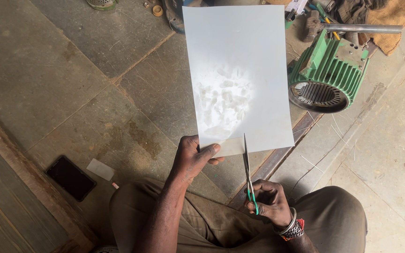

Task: The person inserts small white paper strips into the slots of a green electric motor stator. They then cut a larger sheet of white paper with scissors and fold it.

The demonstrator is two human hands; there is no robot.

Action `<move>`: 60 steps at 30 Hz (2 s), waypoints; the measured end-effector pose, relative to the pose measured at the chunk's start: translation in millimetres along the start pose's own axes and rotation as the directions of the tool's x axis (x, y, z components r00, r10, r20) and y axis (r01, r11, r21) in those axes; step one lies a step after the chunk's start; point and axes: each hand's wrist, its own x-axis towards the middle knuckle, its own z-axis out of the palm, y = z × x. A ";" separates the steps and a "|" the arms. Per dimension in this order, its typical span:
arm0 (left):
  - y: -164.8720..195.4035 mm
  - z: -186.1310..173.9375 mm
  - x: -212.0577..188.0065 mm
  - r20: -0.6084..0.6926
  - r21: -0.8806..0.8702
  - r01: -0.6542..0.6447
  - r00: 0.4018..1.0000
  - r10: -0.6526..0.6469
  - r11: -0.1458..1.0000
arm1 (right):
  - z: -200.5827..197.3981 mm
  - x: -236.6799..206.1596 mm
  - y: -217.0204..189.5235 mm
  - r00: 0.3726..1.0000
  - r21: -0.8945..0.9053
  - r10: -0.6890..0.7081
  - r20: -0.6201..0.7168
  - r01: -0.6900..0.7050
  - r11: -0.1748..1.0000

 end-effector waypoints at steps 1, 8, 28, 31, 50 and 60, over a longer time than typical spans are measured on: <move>0.1 -0.4 0.2 0.001 0.001 -0.002 1.000 0.002 1.000 | 0.0 -0.3 0.1 1.000 -0.015 -0.007 -0.011 0.007 1.000; 1.4 -1.6 1.2 0.003 -0.010 0.003 1.000 -0.003 1.000 | -0.2 0.5 3.2 0.999 0.022 -0.035 0.004 0.035 0.999; -7.8 -7.5 7.0 -0.033 0.039 0.031 0.999 -0.029 0.999 | -4.5 8.8 -13.3 0.991 -0.062 0.075 0.114 -0.068 0.996; -14.4 -18.9 16.6 -0.067 0.031 0.063 0.996 -0.061 0.998 | -14.1 15.3 -23.9 0.966 -0.566 0.245 0.081 -0.158 0.809; -67.7 -26.4 34.3 -0.175 0.240 0.385 0.920 -0.351 0.891 | 18.6 60.6 -23.2 0.896 -0.980 0.427 -0.121 -0.177 0.094; -88.9 -39.7 24.8 -0.134 0.103 0.488 0.870 -0.474 0.867 | 29.0 62.4 0.5 0.999 -0.918 0.004 0.047 0.042 0.395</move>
